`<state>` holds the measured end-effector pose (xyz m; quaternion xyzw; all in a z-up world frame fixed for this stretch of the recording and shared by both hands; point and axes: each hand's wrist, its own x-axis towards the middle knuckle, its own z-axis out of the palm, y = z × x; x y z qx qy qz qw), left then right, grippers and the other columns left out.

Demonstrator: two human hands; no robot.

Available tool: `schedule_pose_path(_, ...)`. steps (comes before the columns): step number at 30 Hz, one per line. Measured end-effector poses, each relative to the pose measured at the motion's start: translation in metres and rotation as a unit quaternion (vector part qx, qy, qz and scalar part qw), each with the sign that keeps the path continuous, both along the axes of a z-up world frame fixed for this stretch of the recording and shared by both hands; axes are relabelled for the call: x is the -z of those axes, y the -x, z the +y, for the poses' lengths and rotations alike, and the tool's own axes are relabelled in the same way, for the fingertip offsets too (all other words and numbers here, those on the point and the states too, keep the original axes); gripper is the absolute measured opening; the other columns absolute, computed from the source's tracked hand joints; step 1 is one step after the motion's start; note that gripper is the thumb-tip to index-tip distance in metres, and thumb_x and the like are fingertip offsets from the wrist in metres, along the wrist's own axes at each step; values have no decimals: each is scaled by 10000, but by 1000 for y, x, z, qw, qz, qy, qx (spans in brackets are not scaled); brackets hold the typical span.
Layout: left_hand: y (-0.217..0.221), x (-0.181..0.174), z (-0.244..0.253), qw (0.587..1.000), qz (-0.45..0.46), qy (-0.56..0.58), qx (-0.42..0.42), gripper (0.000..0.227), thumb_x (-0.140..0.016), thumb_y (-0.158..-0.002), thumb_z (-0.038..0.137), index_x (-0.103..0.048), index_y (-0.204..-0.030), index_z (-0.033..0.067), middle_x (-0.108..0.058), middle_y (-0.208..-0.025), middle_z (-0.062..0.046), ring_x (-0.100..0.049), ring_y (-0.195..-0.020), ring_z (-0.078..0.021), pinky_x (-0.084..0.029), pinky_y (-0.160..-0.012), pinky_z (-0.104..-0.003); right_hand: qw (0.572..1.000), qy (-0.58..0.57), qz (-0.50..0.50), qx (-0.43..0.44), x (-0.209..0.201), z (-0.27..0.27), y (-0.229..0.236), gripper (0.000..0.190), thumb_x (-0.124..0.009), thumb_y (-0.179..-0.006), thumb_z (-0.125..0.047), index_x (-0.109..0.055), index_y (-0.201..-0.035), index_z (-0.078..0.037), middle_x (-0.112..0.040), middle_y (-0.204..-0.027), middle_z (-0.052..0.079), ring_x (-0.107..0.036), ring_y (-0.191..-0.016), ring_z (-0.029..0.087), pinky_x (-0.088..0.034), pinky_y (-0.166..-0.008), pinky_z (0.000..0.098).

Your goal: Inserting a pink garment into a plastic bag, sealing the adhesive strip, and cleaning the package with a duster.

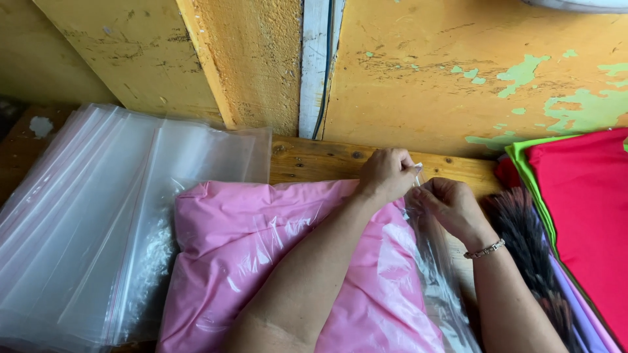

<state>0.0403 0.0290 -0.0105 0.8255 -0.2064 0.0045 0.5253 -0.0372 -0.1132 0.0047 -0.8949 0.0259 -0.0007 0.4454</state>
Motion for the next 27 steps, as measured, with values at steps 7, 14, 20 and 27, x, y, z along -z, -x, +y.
schedule_pose_path(7, -4, 4, 0, 1000, 10, 8, -11, 122, -571, -668, 230, -649, -652, 138, -637, -632, -95, -663, -739, -311, -530, -653, -409, 998, 65, 27, 1, -8, 5, 13, 251, -635, -860, -208, -689, -704, -19, -608, -531, 101, -531, -541, 165, -412, -534, 295)
schedule_pose_path(14, 2, 0, 6, 1000, 13, 8, -8, 119, -559, -667, 209, -653, -651, 139, -644, -625, -79, -667, -749, -298, -529, -658, -394, 990, 115, 77, 18, 3, 2, 41, 250, -615, -831, -240, -699, -678, -62, -635, -507, 108, -588, -511, 215, -461, -539, 335)
schedule_pose_path(20, -2, 0, 0, 998, 41, 18, -33, 236, -715, -785, 191, -579, -604, 123, -664, -650, 6, -615, -607, -153, -513, -555, -348, 994, 7, 110, 21, -14, 3, 89, 380, -589, -881, -212, -659, -560, -21, -678, -502, 60, -524, -479, 107, -407, -493, 240)
schedule_pose_path(27, 2, -6, 1, 997, 60, 12, -42, 221, -688, -787, 203, -571, -618, 121, -660, -683, 6, -605, -633, -157, -490, -545, -351, 985, -1, 150, 83, -10, 0, 158, 388, -675, -873, -243, -615, -550, -37, -449, -507, 1, -370, -503, 99, -280, -426, 292)
